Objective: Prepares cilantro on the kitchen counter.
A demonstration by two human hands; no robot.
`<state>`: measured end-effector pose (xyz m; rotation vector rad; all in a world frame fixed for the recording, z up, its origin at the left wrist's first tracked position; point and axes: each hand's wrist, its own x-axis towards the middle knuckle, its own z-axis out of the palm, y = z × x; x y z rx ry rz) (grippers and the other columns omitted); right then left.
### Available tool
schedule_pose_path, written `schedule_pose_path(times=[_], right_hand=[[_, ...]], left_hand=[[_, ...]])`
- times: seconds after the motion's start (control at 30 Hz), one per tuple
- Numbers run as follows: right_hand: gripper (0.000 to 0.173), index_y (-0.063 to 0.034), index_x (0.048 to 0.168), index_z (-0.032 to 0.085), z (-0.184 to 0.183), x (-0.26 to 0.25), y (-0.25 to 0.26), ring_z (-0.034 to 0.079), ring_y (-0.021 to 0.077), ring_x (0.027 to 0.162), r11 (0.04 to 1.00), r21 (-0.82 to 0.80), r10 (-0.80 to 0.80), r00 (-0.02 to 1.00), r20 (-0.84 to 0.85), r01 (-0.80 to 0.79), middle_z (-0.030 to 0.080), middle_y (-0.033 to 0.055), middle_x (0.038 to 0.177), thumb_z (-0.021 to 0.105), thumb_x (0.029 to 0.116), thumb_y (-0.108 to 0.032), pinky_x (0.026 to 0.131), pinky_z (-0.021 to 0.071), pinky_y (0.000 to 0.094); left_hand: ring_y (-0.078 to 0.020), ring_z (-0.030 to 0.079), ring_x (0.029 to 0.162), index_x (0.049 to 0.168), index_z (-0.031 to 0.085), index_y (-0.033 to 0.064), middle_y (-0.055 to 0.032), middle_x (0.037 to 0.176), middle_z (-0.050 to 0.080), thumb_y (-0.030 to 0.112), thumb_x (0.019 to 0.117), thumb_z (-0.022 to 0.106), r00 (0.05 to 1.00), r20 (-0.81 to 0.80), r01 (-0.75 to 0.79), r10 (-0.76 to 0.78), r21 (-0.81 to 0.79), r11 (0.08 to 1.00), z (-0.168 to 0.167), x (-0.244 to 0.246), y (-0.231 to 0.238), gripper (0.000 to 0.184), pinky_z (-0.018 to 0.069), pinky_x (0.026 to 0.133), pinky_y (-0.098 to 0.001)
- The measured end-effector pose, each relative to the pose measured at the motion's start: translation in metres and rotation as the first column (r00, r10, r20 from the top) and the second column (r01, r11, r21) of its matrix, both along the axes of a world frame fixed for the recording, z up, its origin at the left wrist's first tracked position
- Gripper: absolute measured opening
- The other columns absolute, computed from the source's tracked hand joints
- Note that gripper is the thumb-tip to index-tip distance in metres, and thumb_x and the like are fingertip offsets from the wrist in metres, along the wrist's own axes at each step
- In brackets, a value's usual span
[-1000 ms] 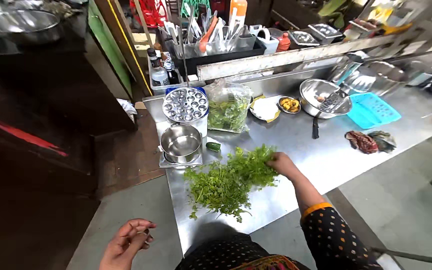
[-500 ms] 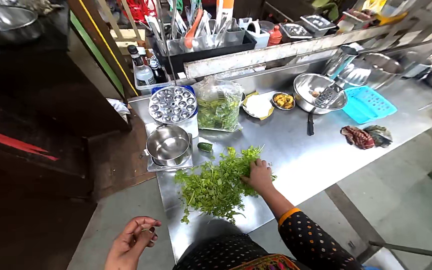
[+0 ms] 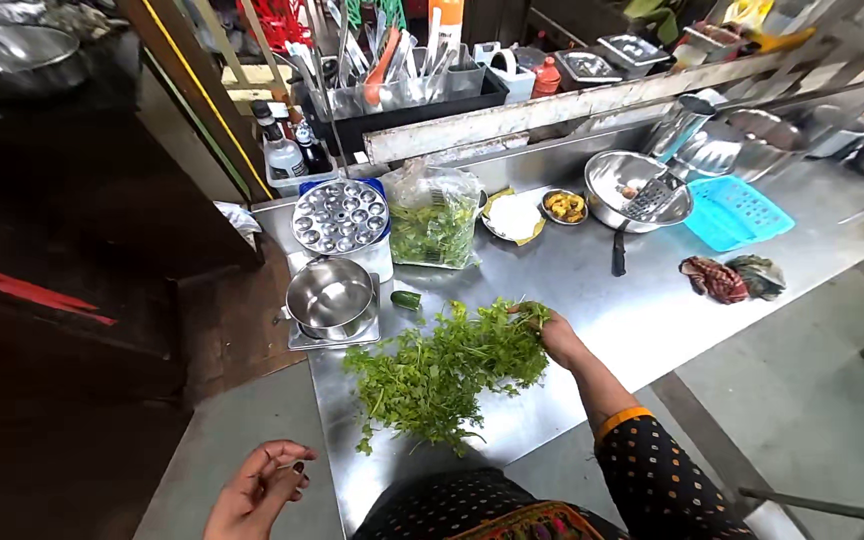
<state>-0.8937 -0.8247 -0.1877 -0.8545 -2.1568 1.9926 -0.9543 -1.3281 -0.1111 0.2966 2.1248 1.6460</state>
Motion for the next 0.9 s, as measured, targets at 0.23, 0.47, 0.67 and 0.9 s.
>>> schedule_pose_path(times=[0.23, 0.47, 0.67, 0.9], right_hand=[[0.039, -0.0075, 0.127, 0.067, -0.015, 0.009, 0.01, 0.071, 0.0241, 0.084, 0.904, -0.317, -0.282, 0.958, 0.058, 0.286, 0.074, 0.0141, 0.103, 0.037, 0.102, -0.012, 0.072, 0.0594, 0.0434], [0.053, -0.0045, 0.133, 0.059, -0.009, 0.032, 0.03, 0.071, 0.0241, 0.097, 0.868, -0.448, -0.312, 0.937, -0.154, 0.215, 0.072, 0.0139, 0.115, 0.027, 0.0905, -0.009, 0.081, 0.0592, 0.0426], [0.025, -0.0015, 0.125, 0.061, -0.004, 0.039, 0.032, 0.072, 0.0242, 0.092, 0.881, 0.014, -0.471, 0.876, 0.105, 0.472, 0.073, 0.0149, 0.109, 0.055, 0.1017, -0.009, 0.079, 0.0607, 0.0457], [0.036, -0.0062, 0.133, 0.063, -0.009, 0.02, 0.01, 0.068, 0.0227, 0.103, 0.909, 0.417, 0.054, 0.992, -0.112, -0.002, 0.069, 0.0137, 0.119, 0.046, 0.1017, -0.007, 0.09, 0.057, 0.0469]], left_hand=[[-0.0151, 0.07, 0.08, 0.114, 0.061, 0.0044, -0.0075, 0.108, 0.073, 0.004, 0.0934, 0.049, 1.0, -0.009, -0.001, 0.001, 0.006, 1.0, 0.003, -0.003, 0.006, 0.024, 0.0574, 0.066, -0.0261], [-0.0146, 0.07, 0.08, 0.113, 0.061, 0.0049, -0.0074, 0.11, 0.073, 0.001, 0.0915, 0.048, 1.0, -0.016, 0.008, -0.008, 0.017, 1.0, 0.001, -0.006, -0.001, 0.025, 0.0576, 0.065, -0.0258], [-0.0147, 0.07, 0.08, 0.114, 0.06, 0.004, -0.0081, 0.111, 0.073, 0.0, 0.0921, 0.047, 1.0, -0.016, -0.001, 0.001, 0.013, 1.0, 0.002, -0.008, -0.009, 0.026, 0.0575, 0.066, -0.0262], [-0.0148, 0.069, 0.08, 0.114, 0.061, 0.0047, -0.0079, 0.109, 0.072, 0.002, 0.0933, 0.048, 1.0, 0.0, -0.001, 0.001, 0.008, 1.0, -0.001, -0.01, -0.01, 0.024, 0.0577, 0.066, -0.0259]])
